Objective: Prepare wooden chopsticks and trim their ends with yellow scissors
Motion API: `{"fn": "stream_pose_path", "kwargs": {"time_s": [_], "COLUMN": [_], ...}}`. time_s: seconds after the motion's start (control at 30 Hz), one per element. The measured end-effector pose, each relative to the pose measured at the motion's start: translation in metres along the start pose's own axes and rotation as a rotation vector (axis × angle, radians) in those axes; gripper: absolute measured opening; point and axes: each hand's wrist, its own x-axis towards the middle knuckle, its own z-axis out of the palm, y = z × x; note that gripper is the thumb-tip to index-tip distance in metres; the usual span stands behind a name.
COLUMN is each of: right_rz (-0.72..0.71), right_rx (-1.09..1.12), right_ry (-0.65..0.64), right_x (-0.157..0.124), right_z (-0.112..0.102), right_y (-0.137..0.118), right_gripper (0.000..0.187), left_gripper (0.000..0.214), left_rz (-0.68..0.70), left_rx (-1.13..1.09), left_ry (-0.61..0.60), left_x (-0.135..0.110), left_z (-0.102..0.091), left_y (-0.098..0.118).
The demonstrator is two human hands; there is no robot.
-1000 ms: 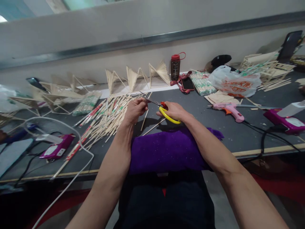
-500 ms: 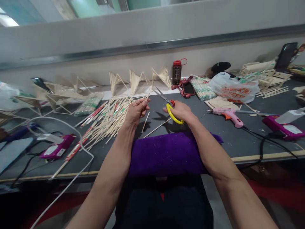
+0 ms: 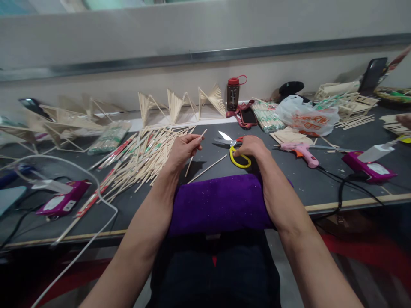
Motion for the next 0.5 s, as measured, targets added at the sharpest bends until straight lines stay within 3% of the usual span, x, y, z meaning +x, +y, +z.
{"fn": "stream_pose_path", "kwargs": {"time_s": [0.07,0.13,0.23,0.33,0.4,0.5], "right_rz": [0.029,0.039,-0.250,-0.605,-0.663,-0.641], "right_rx": [-0.001,0.033,0.220,0.314,0.265,0.178], "right_ry": [0.073,0.249,0.437,0.352,0.273,0.237], "right_x": [-0.005,-0.013,-0.025,-0.032,-0.032,-0.027], "right_z": [-0.004,-0.010,-0.016,-0.012,-0.007,0.001], "right_y": [-0.004,-0.012,-0.030,-0.047,-0.053,-0.056], "right_gripper": [0.053,0.046,0.038,0.035,0.032,0.029], "left_gripper": [0.025,0.024,0.021,0.018,0.017,0.015], "left_rz": [0.025,0.058,0.135,0.235,0.287,0.334], "left_rx": [0.070,0.159,0.331,0.498,0.587,0.678], "left_ry": [-0.017,-0.038,-0.068,-0.089,-0.097,-0.108], "left_x": [0.000,-0.001,-0.003,-0.004,-0.003,-0.002], "left_z": [0.001,0.003,0.005,0.007,0.008,0.008], "left_y": [-0.003,-0.004,-0.004,-0.005,-0.006,-0.010]}}
